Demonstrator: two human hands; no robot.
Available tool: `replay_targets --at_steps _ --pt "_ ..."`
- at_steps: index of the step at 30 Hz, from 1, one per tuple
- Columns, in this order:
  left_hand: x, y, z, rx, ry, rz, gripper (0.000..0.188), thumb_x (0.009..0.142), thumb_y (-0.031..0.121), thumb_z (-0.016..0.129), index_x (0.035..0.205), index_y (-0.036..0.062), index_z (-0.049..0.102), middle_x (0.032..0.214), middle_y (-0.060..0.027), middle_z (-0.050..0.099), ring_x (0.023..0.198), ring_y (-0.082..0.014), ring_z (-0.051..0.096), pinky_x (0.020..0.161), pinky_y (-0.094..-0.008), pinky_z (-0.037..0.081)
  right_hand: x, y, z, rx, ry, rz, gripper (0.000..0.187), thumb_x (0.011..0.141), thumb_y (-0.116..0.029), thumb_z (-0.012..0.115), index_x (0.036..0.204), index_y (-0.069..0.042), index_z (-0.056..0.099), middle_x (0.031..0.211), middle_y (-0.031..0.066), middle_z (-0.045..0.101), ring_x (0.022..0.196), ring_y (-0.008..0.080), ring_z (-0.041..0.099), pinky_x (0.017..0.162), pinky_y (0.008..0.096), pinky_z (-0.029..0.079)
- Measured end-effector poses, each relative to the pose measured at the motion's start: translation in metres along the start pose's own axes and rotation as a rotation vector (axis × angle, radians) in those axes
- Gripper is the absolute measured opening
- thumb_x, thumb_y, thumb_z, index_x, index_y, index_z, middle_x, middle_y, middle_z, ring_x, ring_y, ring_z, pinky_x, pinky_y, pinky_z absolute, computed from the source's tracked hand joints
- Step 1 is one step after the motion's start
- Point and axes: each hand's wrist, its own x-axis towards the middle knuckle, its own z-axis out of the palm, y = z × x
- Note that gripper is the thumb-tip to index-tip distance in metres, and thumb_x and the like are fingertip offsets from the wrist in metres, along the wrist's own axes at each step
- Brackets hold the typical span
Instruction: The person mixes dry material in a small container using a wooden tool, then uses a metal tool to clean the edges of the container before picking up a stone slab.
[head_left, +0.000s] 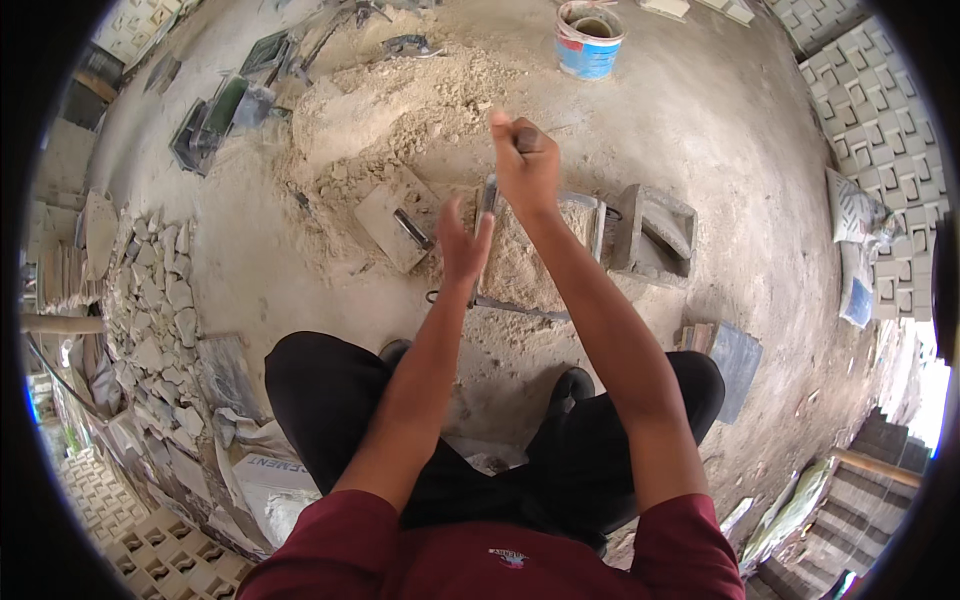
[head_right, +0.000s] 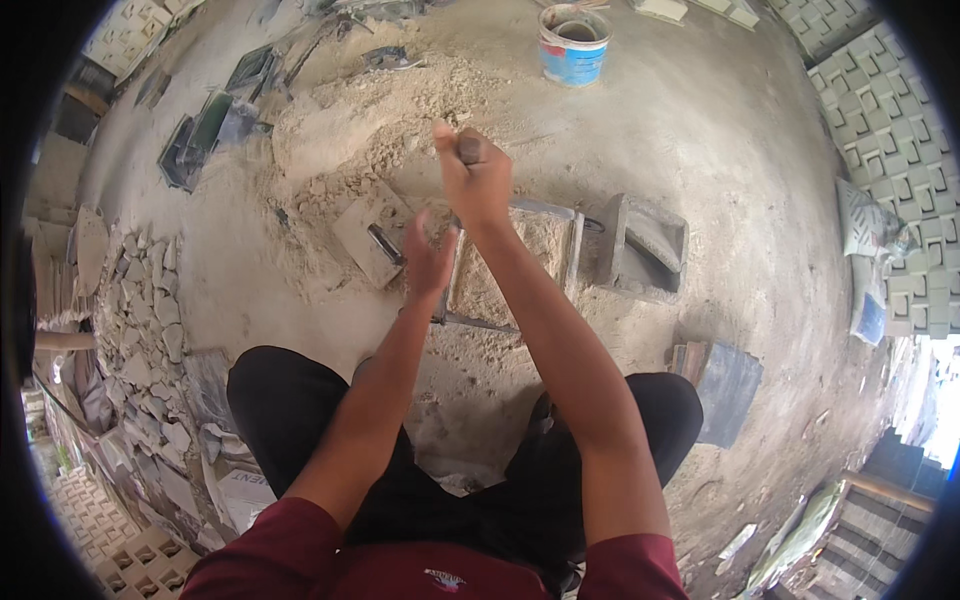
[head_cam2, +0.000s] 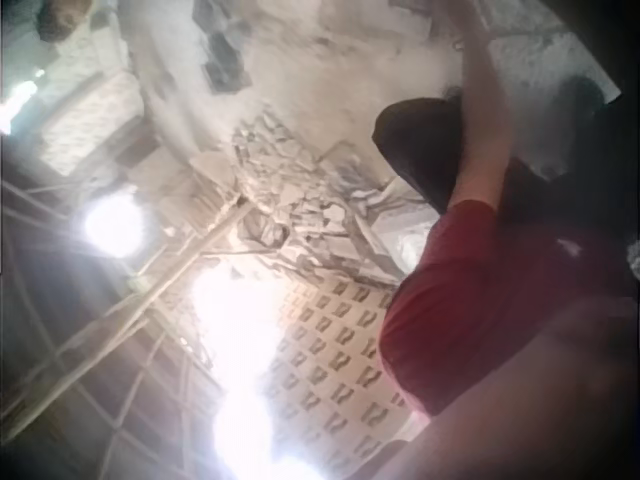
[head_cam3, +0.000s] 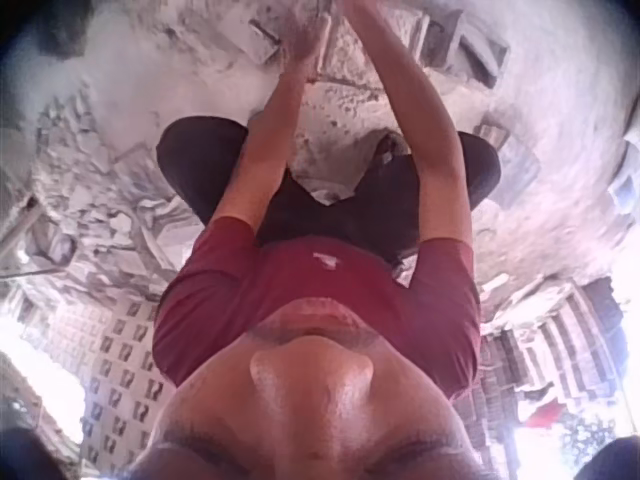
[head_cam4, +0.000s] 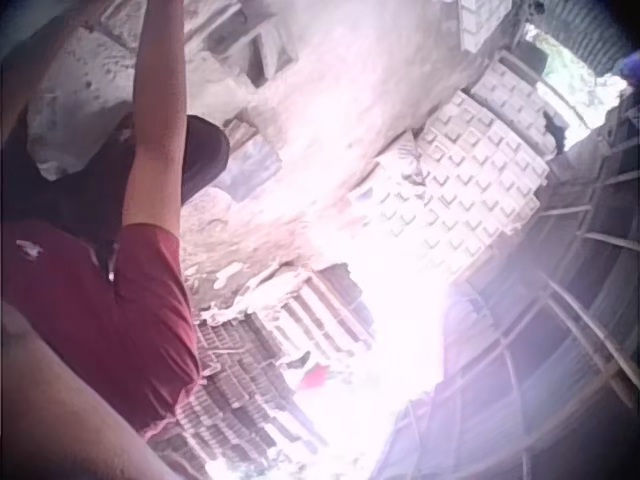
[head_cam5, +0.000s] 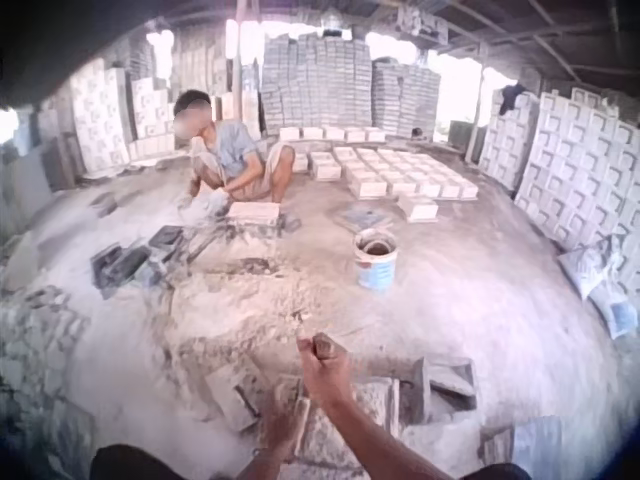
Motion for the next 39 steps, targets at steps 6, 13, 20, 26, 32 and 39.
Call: replay_targets --at_steps 6,13,20,26,32,39 --pt "0.082 0.041 -0.001 -0.476 -0.490 -0.072 0.028 0.087 0.025 0.058 0.093 -0.0022 0.059 0.085 -0.0117 0.060 0.081 -0.0213 0.059 0.073 -0.0346 0.046 0.006 -0.045 -0.010 -0.226 -0.359 -0.316 0.040 0.088 -0.041 0.058 0.080 -0.003 0.057 0.080 0.0060 0.055 0.074 0.0163 0.052 0.068 0.0317 0.043" --pt "0.069 0.009 0.004 -0.988 -0.222 -0.351 0.047 0.095 0.024 0.048 0.053 0.0130 0.028 0.047 0.0027 0.032 0.042 -0.0085 0.032 0.050 -0.0242 0.035 0.021 -0.086 -0.098 -0.215 -0.177 -0.455 0.047 0.081 -0.046 0.065 0.098 -0.002 0.061 0.095 0.0121 0.059 0.089 0.0213 0.059 0.077 0.0352 0.046" --pt "0.054 0.018 0.012 -0.840 -0.273 -0.331 0.046 0.095 0.029 0.049 0.054 0.0115 0.035 0.050 0.0041 0.035 0.047 -0.0069 0.032 0.048 -0.0260 0.031 0.017 -0.079 -0.152 -0.365 -0.247 -0.246 0.039 0.082 -0.040 0.067 0.094 -0.003 0.062 0.094 0.0106 0.060 0.085 0.0188 0.059 0.074 0.0338 0.047" --pt "0.038 0.027 0.011 -0.534 -0.335 -0.266 0.046 0.094 0.033 0.049 0.056 0.0078 0.040 0.053 0.0040 0.037 0.053 -0.0059 0.035 0.047 -0.0273 0.027 0.001 -0.060 -0.155 -0.494 -0.424 -0.324 0.032 0.086 -0.033 0.064 0.093 -0.001 0.062 0.092 0.0104 0.062 0.086 0.0194 0.059 0.076 0.0324 0.047" --pt "-0.007 0.066 -0.016 -0.268 -0.306 -0.174 0.045 0.093 0.030 0.050 0.057 0.0039 0.043 0.050 -0.0002 0.041 0.049 -0.0083 0.039 0.045 -0.0312 0.030 -0.030 -0.065 -0.134 -0.179 -0.472 -0.177 0.045 0.092 -0.043 0.049 0.098 0.000 0.059 0.094 0.0162 0.059 0.089 0.0254 0.058 0.080 0.0366 0.045" --pt "-0.041 0.078 -0.013 -0.267 -0.275 0.156 0.022 0.077 0.016 0.060 0.062 0.0016 0.051 0.050 -0.0121 0.051 0.045 -0.0290 0.051 0.045 -0.0380 0.037 -0.087 -0.081 -0.109 -0.022 -0.595 -0.117 0.044 0.096 -0.040 0.040 0.098 0.001 0.058 0.096 0.0126 0.059 0.093 0.0213 0.055 0.083 0.0342 0.043"
